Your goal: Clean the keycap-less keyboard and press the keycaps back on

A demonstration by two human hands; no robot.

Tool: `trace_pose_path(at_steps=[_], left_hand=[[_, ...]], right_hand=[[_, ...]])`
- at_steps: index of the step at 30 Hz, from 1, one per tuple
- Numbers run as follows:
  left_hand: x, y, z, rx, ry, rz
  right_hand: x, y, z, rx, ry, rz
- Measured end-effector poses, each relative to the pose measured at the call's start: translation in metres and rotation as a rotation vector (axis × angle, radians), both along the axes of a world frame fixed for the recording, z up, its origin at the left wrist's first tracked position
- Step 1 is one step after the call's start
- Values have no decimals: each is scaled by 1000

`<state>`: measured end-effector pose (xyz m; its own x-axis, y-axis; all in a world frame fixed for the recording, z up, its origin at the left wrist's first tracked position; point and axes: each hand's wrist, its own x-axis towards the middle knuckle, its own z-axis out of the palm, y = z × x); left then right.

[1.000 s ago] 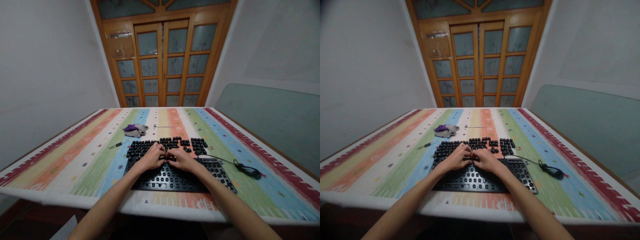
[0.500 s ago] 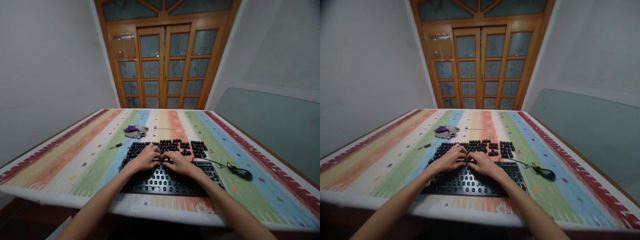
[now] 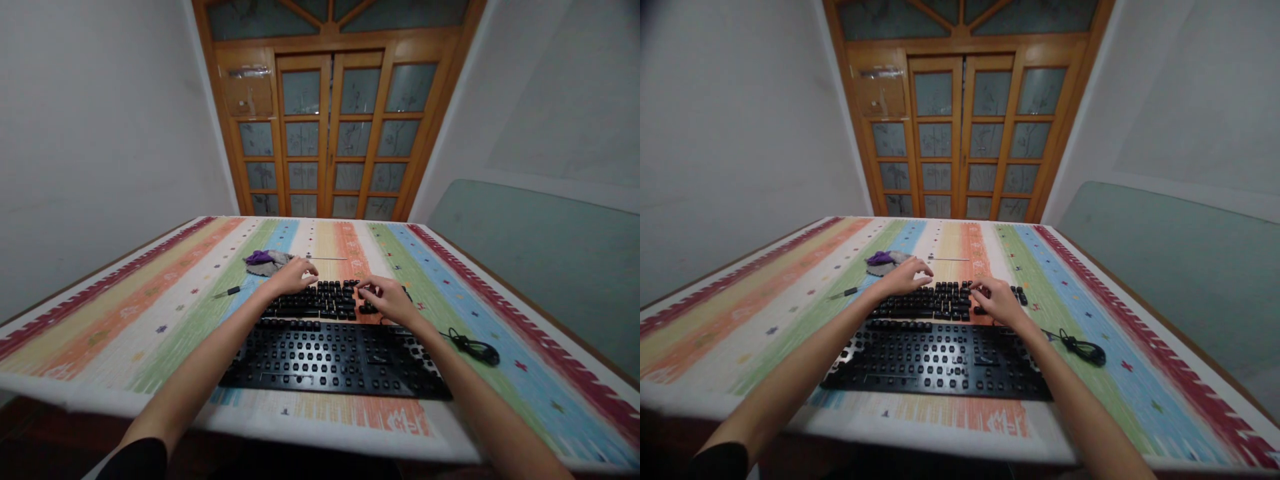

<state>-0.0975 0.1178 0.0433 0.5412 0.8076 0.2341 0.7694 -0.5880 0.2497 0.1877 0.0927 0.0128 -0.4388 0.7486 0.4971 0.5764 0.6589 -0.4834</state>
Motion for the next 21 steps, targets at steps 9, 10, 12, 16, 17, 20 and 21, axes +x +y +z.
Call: trace_pose_path(at_steps=[9, 10, 12, 16, 17, 20, 21], left_hand=[[16, 65, -28, -159, 124, -9], [17, 68, -30, -172, 132, -8], [18, 71, -33, -191, 144, -7], [20, 72, -36, -202, 143, -1], [20, 72, -36, -197, 137, 4], [20, 69, -35, -157, 99, 23], [19, 66, -33, -138, 80, 27]], right_hand=[[6, -6, -16, 49, 38, -69], [6, -6, -17, 51, 37, -67], [5, -6, -17, 51, 41, -62], [4, -6, -18, 43, 44, -39], [4, -6, -19, 41, 40, -32], [1, -7, -20, 29, 30, -11], [0, -8, -20, 23, 31, -4]])
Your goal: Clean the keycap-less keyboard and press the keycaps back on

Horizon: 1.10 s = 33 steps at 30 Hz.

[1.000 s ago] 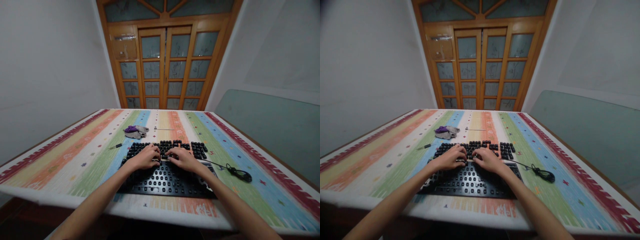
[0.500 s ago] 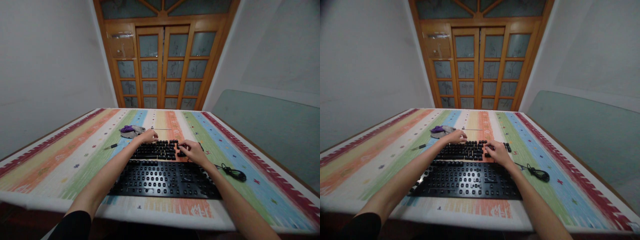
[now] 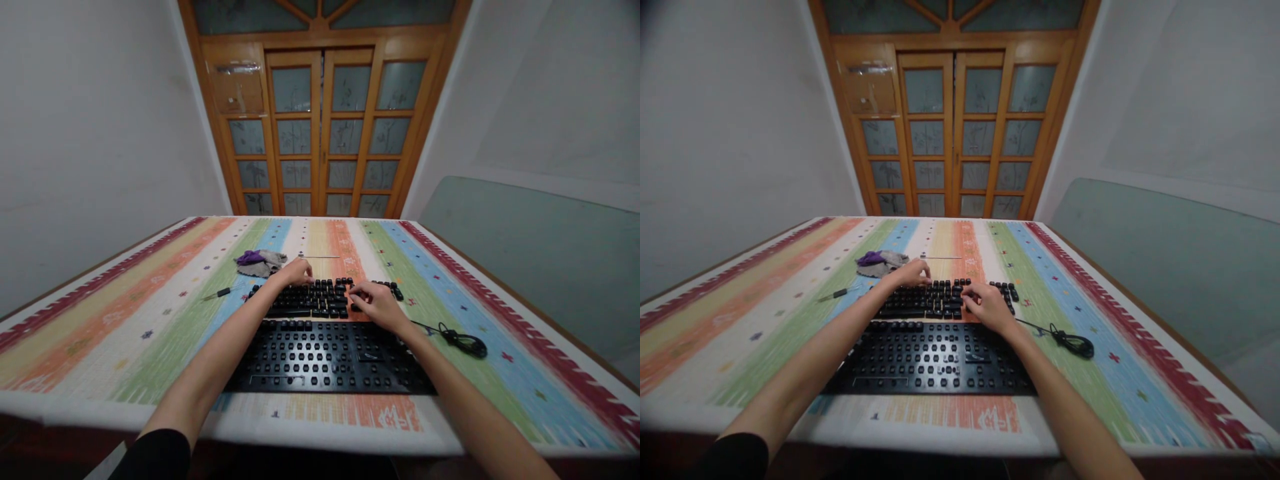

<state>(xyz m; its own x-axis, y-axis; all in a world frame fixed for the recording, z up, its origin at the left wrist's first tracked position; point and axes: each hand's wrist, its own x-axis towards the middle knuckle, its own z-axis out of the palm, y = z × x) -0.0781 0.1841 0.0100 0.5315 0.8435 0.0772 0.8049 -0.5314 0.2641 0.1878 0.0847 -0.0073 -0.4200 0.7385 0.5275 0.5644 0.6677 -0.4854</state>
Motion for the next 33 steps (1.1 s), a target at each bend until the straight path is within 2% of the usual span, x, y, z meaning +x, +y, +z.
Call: trace_pose_path(at_steps=[4, 8, 13, 16, 23, 33], left_hand=[[-4, -18, 10, 67, -96, -28], [-9, -51, 19, 86, -185, -120], [-12, -94, 18, 18, -314, -257], [-11, -111, 13, -34, -386, -284], [-6, -124, 3, -62, -449, -259], [-6, -138, -5, -29, -333, -219]], right_hand=[[-8, -4, -2, -5, -9, 42], [-22, -13, -2, -11, -11, 102], [-40, -27, -1, 11, 59, 207], [-47, -34, 0, 33, 72, 299], [-50, -39, -2, 53, 74, 328], [-48, -39, -9, -18, -7, 284]])
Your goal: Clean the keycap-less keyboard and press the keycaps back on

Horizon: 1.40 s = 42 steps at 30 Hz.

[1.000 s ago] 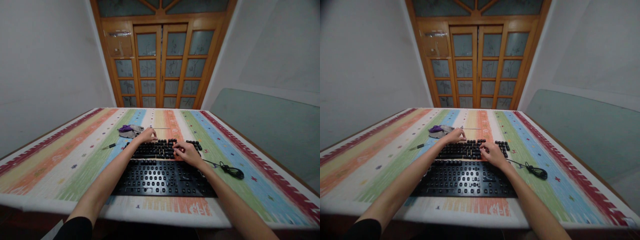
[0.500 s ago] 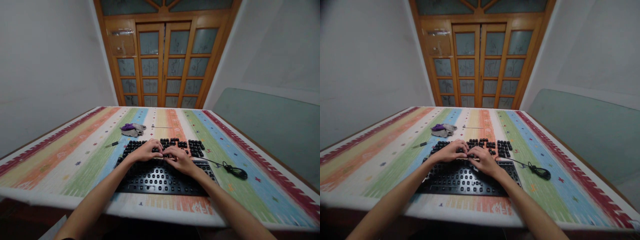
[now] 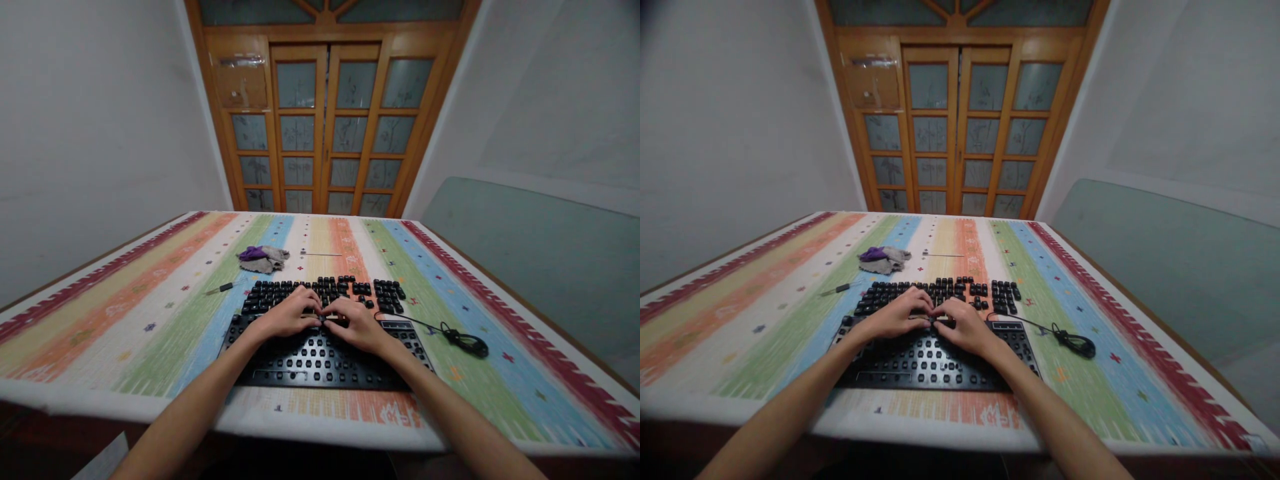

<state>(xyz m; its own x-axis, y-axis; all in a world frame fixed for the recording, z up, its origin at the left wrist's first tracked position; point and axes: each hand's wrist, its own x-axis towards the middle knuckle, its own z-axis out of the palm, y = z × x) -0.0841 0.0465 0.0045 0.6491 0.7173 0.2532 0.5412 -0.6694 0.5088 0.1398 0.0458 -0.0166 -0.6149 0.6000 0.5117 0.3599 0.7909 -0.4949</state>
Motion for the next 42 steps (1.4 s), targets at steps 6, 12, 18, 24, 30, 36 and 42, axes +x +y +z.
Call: trace_pose_path(at_steps=[6, 12, 18, 24, 30, 36, 42], left_hand=[[6, -4, -3, 31, 49, 7], [6, -3, -5, 62, 88, 5], [8, -2, -7, 80, 101, 14], [12, -6, -3, 124, 158, 54], [16, -3, -4, 131, 206, 49], [15, 4, 2, 109, 233, 17], [10, 33, 27, 113, 206, 21]], right_hand=[[1, 3, -3, 24, -74, -13], [2, 4, -5, 52, -96, -10], [0, 6, -10, 69, -56, 28], [-1, 6, -8, 103, -100, 25], [-2, 3, -1, 94, -187, 32], [-2, 1, 2, 82, -211, 12], [10, 8, 8, 114, -60, -87]])
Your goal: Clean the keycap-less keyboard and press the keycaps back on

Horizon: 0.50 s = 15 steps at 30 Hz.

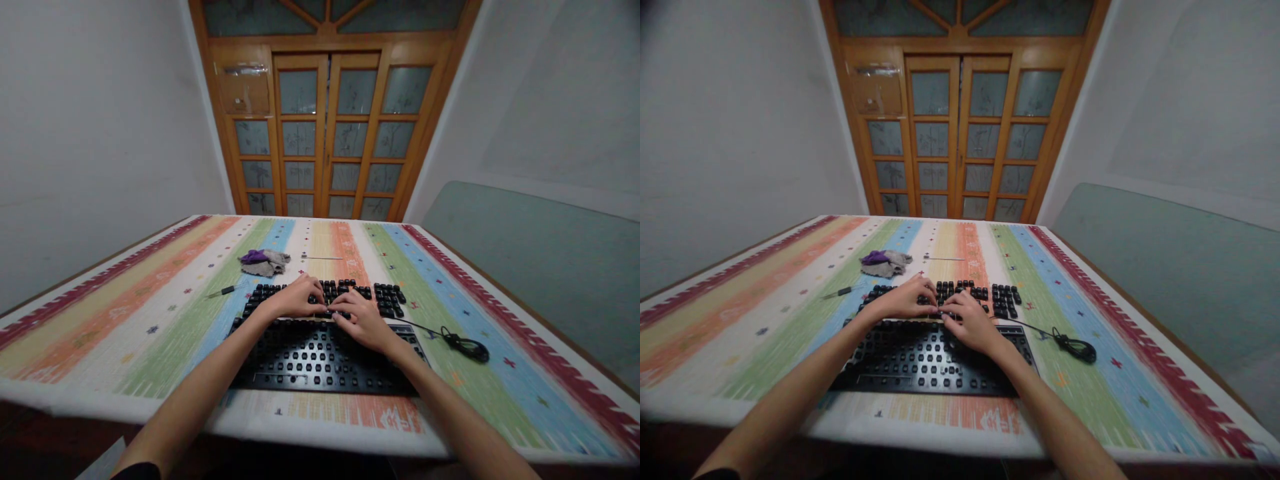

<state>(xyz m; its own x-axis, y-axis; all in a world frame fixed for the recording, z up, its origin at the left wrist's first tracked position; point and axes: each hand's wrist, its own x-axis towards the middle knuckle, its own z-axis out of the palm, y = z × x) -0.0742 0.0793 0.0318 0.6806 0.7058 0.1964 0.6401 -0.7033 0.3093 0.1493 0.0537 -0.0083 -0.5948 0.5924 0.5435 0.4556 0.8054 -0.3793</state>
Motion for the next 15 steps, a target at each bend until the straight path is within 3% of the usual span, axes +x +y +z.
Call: trace_pose_path(at_steps=[4, 10, 15], left_hand=[[1, 36, 6, 58, -29, 157], [8, 83, -13, 4, 52, 193], [8, 101, -26, -82, 103, 197]], right_hand=[[12, 8, 2, 41, 147, -119], [21, 13, 2, 61, 225, -185], [23, 14, 1, 56, 245, -195]])
